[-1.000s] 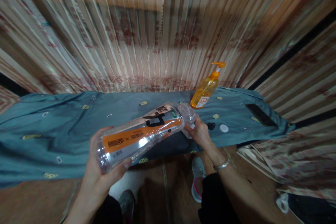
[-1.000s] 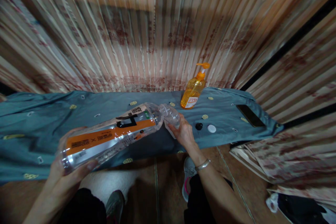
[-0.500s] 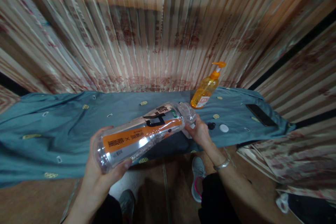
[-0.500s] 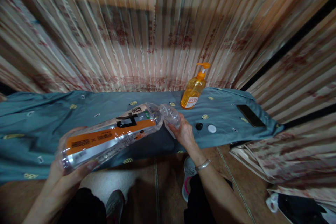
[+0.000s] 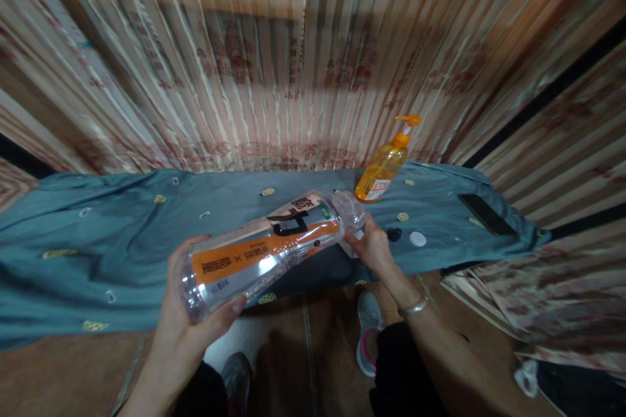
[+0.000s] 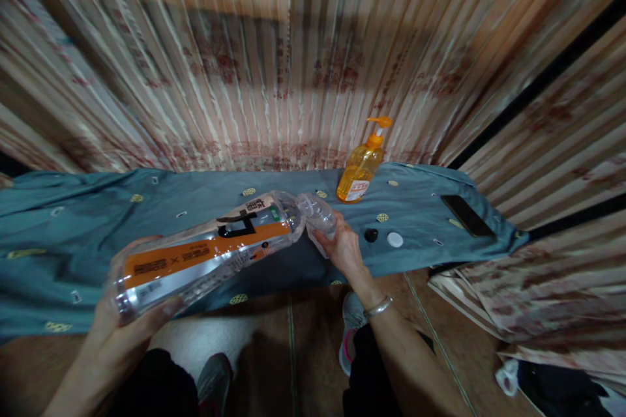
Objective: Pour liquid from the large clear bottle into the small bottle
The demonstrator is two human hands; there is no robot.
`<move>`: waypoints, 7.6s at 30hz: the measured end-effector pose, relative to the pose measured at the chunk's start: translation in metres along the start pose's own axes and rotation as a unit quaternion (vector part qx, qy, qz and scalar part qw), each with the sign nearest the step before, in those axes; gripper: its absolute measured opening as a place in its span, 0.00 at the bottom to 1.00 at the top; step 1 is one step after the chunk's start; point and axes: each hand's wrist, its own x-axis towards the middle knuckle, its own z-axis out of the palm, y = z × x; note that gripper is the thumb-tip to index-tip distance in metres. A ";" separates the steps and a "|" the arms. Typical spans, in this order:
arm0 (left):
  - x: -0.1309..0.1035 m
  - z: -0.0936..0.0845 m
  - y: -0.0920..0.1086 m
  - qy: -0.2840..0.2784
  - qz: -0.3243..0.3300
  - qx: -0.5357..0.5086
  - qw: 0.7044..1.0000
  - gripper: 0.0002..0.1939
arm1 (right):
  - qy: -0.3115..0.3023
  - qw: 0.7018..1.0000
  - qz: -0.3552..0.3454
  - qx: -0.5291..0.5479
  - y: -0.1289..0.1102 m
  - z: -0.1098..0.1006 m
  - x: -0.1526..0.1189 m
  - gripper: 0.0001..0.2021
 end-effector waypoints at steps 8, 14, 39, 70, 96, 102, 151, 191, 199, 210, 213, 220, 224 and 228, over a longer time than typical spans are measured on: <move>-0.001 0.000 0.004 -0.004 0.003 0.006 1.000 0.45 | -0.006 1.000 0.016 -0.002 -0.001 -0.001 0.001 0.26; 0.000 0.001 0.000 0.006 -0.009 0.002 1.000 0.46 | -0.007 1.000 0.014 0.006 0.000 -0.001 0.001 0.26; 0.002 0.000 0.000 0.000 0.018 0.015 1.000 0.44 | -0.003 1.000 0.012 0.012 0.000 0.000 0.000 0.26; 0.000 0.000 0.005 -0.006 0.007 0.030 1.000 0.45 | -0.004 1.000 0.017 0.008 -0.001 -0.001 0.000 0.26; 0.000 0.009 0.016 0.052 -0.005 0.016 0.999 0.46 | 0.005 1.000 0.008 -0.004 -0.001 0.000 0.000 0.25; -0.005 0.018 0.024 0.063 -0.019 -0.010 0.998 0.45 | -0.001 1.000 0.006 0.003 -0.002 -0.001 0.000 0.26; 0.000 0.008 0.014 0.038 0.004 0.005 0.999 0.46 | 0.000 1.000 0.011 -0.004 0.001 0.001 0.000 0.27; -0.010 0.027 0.030 0.080 -0.033 -0.015 0.996 0.44 | 0.009 1.000 0.020 -0.001 0.001 0.004 -0.001 0.24; -0.012 0.031 0.030 0.080 -0.026 -0.012 0.996 0.42 | 0.015 1.000 0.019 0.011 0.001 0.005 -0.002 0.25; -0.015 0.032 0.017 0.090 -0.006 -0.004 0.996 0.42 | 0.026 0.999 0.019 0.033 0.004 0.007 -0.004 0.22; -0.014 0.032 0.012 0.086 0.002 -0.004 0.996 0.40 | 0.029 0.999 0.019 0.034 0.004 0.006 -0.004 0.23; -0.014 0.033 0.004 0.102 0.020 0.004 0.995 0.41 | 0.005 0.998 0.026 0.053 0.003 0.001 -0.005 0.24; -0.018 0.036 0.005 0.119 0.011 -0.011 0.993 0.44 | 0.000 0.997 0.037 0.061 0.002 -0.002 -0.006 0.25; -0.022 0.039 0.005 0.118 -0.002 -0.020 0.993 0.47 | -0.012 0.997 0.035 0.072 0.000 -0.004 -0.007 0.26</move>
